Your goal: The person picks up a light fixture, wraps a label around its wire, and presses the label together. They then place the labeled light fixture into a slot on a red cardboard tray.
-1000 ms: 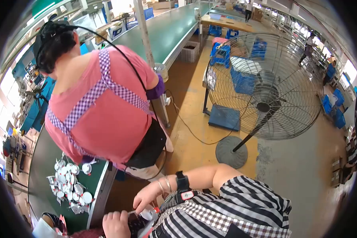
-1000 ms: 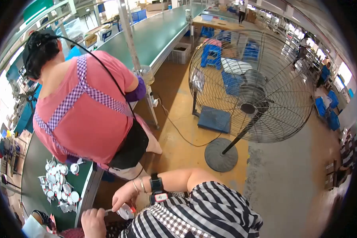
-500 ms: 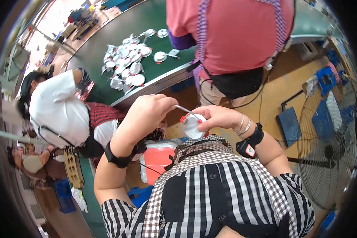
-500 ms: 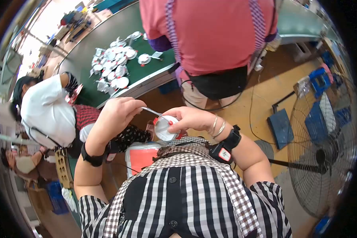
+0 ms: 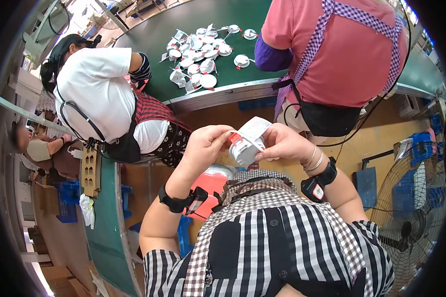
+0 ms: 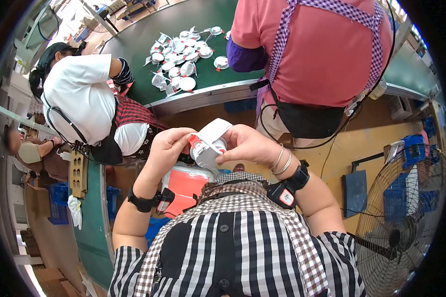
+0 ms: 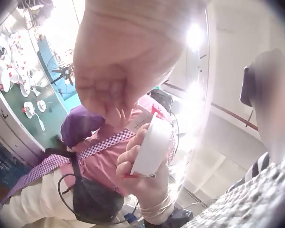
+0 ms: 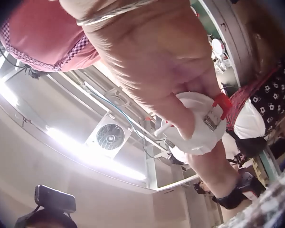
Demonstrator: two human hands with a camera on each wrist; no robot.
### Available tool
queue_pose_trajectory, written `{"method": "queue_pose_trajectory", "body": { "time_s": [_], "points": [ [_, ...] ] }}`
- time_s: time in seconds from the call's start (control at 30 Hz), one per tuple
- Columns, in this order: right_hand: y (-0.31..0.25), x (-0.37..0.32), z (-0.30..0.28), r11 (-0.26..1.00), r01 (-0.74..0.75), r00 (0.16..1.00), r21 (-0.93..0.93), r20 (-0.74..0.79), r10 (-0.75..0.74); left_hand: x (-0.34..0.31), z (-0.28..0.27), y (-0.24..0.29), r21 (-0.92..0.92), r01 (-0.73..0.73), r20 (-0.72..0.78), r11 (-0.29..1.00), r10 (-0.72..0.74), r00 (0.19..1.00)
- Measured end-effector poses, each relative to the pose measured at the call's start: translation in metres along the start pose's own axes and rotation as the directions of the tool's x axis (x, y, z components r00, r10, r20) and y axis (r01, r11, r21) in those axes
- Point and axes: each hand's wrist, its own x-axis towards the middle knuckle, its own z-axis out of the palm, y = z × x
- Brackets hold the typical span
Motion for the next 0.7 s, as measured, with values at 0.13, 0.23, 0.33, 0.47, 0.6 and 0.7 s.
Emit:
{"method": "queue_pose_trajectory", "body": {
  "time_s": [0.13,0.23,0.33,0.47,0.6,0.7],
  "points": [
    [0.006,0.003,0.001,0.997,0.041,0.996,-0.068,-0.075,-0.046,-0.002,0.001,-0.007,0.339,-0.207,-0.03,0.917,0.231,0.972],
    [0.006,0.002,0.009,0.991,0.057,0.977,-0.124,-0.198,-0.081,-0.001,0.007,-0.015,0.445,-0.273,-0.057,0.853,0.331,0.942],
    [0.009,0.0,0.013,0.991,0.064,0.945,-0.118,-0.312,-0.098,0.002,0.015,-0.008,0.647,-0.341,-0.124,0.682,0.536,0.835],
    [0.014,0.006,0.02,0.949,0.173,0.853,-0.263,-0.441,-0.278,0.007,0.019,-0.004,0.749,-0.351,-0.143,0.562,0.654,0.743],
    [0.015,0.007,0.018,0.939,0.191,0.788,-0.285,-0.526,-0.32,0.012,0.027,0.002,0.683,-0.358,-0.196,0.637,0.632,0.75],
    [0.025,0.01,0.014,0.938,0.26,0.757,-0.227,-0.555,-0.344,0.012,0.03,0.005,0.627,-0.369,-0.206,0.686,0.603,0.771]
  ]
}}
